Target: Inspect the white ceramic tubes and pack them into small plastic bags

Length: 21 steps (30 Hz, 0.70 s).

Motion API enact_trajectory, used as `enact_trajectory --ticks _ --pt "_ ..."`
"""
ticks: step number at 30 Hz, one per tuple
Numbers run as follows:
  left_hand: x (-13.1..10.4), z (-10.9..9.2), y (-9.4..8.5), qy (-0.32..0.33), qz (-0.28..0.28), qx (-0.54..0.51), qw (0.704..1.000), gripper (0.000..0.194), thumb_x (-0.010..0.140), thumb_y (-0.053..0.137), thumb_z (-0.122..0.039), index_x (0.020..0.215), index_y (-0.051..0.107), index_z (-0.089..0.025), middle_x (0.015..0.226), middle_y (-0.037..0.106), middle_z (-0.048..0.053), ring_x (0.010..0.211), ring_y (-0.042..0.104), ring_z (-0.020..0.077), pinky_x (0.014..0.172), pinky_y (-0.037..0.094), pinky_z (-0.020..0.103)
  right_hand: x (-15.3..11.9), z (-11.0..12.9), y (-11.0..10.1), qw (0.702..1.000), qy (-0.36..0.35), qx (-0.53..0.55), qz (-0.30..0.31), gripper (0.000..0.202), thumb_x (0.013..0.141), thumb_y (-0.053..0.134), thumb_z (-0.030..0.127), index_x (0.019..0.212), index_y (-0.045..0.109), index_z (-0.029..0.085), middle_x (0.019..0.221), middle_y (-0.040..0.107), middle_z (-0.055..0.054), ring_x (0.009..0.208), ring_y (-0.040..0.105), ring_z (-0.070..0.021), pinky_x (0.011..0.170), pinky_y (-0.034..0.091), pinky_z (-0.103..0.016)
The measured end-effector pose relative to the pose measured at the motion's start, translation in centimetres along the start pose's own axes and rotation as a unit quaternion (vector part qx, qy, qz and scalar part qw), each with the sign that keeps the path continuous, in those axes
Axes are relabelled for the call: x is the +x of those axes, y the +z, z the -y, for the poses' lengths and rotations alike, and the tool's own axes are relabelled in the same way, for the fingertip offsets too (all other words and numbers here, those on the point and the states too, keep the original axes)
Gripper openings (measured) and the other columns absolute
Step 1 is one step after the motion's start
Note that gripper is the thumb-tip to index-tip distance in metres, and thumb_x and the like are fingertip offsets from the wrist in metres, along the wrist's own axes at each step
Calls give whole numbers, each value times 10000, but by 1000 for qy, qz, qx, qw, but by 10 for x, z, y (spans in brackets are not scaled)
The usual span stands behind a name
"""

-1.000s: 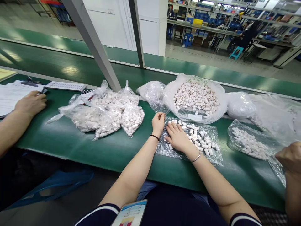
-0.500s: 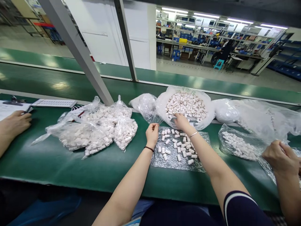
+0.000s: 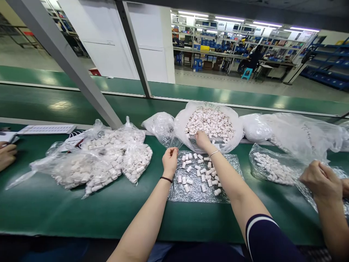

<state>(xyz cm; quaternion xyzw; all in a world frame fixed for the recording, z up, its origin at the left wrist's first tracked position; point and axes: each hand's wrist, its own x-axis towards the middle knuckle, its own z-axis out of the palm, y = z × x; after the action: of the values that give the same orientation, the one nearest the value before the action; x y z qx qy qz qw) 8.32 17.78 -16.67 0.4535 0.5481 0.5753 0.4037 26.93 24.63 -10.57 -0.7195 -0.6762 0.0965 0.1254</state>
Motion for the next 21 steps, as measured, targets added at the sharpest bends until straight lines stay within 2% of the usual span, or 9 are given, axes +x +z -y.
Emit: enact_trajectory --ticks 4,6,8,11,16,19,21 --pt "-1 -2 1 -4 2 -2 1000 169 811 550 -326 808 638 -181 762 659 27 683 584 145 668 468 255 1 -39 -31 997 71 -5 -6 298 988 377 327 1150 568 166 1090 670 -107 997 634 -213 859 490 -360" --pt "-1 -3 1 -5 3 -2 1000 163 804 557 -324 804 638 -183 754 658 24 673 581 145 661 465 255 -3 -55 -40 995 104 -11 -2 314 972 382 337 1150 559 148 1089 679 -155 1033 631 -259 865 469 -368" --pt "-2 -4 1 -6 4 0 1000 163 803 557 -325 805 638 -184 752 660 23 671 581 146 658 462 255 -9 -63 -41 992 128 -13 2 378 943 444 399 1174 537 114 1095 672 -205 1066 622 -311 882 454 -405" --pt "-2 -5 1 -4 5 2 1000 172 808 552 -333 806 639 -185 761 663 25 671 581 146 658 462 256 -15 -60 -27 990 141 4 -2 495 910 506 476 1228 495 96 1139 646 -244 1129 592 -349 931 424 -456" --pt "-3 -5 0 -2 7 7 1000 166 812 546 -327 804 637 -188 757 660 27 682 588 150 663 467 258 -7 -46 -5 983 152 103 -24 391 920 543 405 1203 530 136 1222 604 -210 1213 534 -314 999 385 -482" --pt "-3 -7 0 -6 7 9 1000 172 818 543 -332 803 639 -190 753 657 29 673 585 151 652 467 259 0 -51 -6 964 164 206 -38 366 920 552 435 1142 579 146 1175 618 -121 1099 585 -242 949 455 -457" --pt "-3 -8 0 -9 7 9 1000 179 822 539 -338 801 640 -192 748 652 28 669 580 152 646 465 260 0 -58 -11 940 166 293 -51 349 921 549 450 1096 593 151 1082 630 -68 949 617 -182 842 518 -394"
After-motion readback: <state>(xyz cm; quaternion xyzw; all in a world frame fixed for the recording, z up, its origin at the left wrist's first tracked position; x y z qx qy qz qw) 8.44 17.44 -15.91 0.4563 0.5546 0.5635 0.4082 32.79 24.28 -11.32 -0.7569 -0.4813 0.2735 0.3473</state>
